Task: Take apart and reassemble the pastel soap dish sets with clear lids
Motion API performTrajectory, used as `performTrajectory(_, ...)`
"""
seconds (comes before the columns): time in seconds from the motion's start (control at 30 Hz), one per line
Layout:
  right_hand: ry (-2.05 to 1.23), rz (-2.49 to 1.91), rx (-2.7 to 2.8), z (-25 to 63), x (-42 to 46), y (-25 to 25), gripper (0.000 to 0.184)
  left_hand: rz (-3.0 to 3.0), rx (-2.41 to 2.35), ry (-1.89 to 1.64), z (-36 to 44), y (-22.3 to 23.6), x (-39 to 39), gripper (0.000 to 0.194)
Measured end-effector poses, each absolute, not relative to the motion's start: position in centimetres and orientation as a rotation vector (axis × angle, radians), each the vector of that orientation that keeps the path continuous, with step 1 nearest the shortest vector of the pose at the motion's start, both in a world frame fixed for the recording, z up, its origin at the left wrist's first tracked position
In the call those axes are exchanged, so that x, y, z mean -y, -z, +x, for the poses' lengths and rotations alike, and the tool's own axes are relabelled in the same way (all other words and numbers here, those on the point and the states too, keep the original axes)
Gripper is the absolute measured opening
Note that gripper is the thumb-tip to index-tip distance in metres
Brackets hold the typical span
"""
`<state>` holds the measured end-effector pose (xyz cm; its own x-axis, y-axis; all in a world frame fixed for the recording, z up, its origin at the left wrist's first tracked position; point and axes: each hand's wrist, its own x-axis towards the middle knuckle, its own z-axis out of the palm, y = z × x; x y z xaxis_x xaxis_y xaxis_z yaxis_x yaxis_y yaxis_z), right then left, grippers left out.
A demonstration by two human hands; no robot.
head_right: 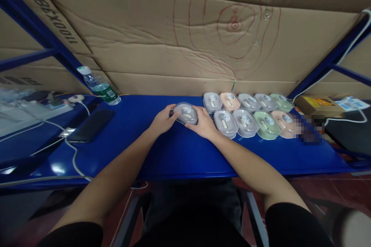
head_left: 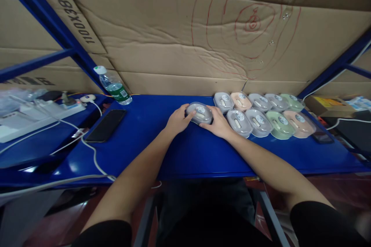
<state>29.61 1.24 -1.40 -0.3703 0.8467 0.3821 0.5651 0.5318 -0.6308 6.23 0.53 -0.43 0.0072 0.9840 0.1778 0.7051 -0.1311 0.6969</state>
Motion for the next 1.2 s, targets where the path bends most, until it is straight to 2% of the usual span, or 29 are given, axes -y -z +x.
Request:
performTrajectory(0.47, -0.513, -1.24, 2.14, 29.6, -1.0, 1.3, 0.098, 1.887, -1.729, -0.944, 6.2, 0.9, -0.8, 0.069)
performTrajectory(0.67, -0.415, -1.296, 2.191, 29.2, 0.0, 0.2, 0.086, 1.845, -1.838, -0.974, 6.0, 0.8, -1.0, 0.06)
performTrajectory(0.77, -0.442, -1.304, 2.148, 29.2, 0.0, 0.3, 0.086, 1.824, -1.761, -0.969, 5.9, 0.9, -1.2, 0.059)
performTrajectory(0.9, -0.501, -1.271, 2.097, 29.6, -0.8, 0.9, 0.088, 1.768, -1.514, -1.042, 6.2, 1.4, -1.3, 0.066)
performTrajectory(1.0, -0.482, -1.292, 2.025, 29.7, -1.3, 1.2, 0.085, 1.707, -1.309, -1.042, 6.7, 1.6, -1.1, 0.079)
performTrajectory(1.1, -0.464, -1.326, 1.952, 29.6, -1.3, 1.2, 0.085, 1.755, -1.234, -0.979, 7.1, 1.5, -0.7, 0.091)
performTrajectory(1.2, -0.426, -1.287, 1.937, 29.3, -1.0, 0.9, 0.081, 1.855, -1.231, -0.951, 7.3, 1.5, -0.3, 0.092)
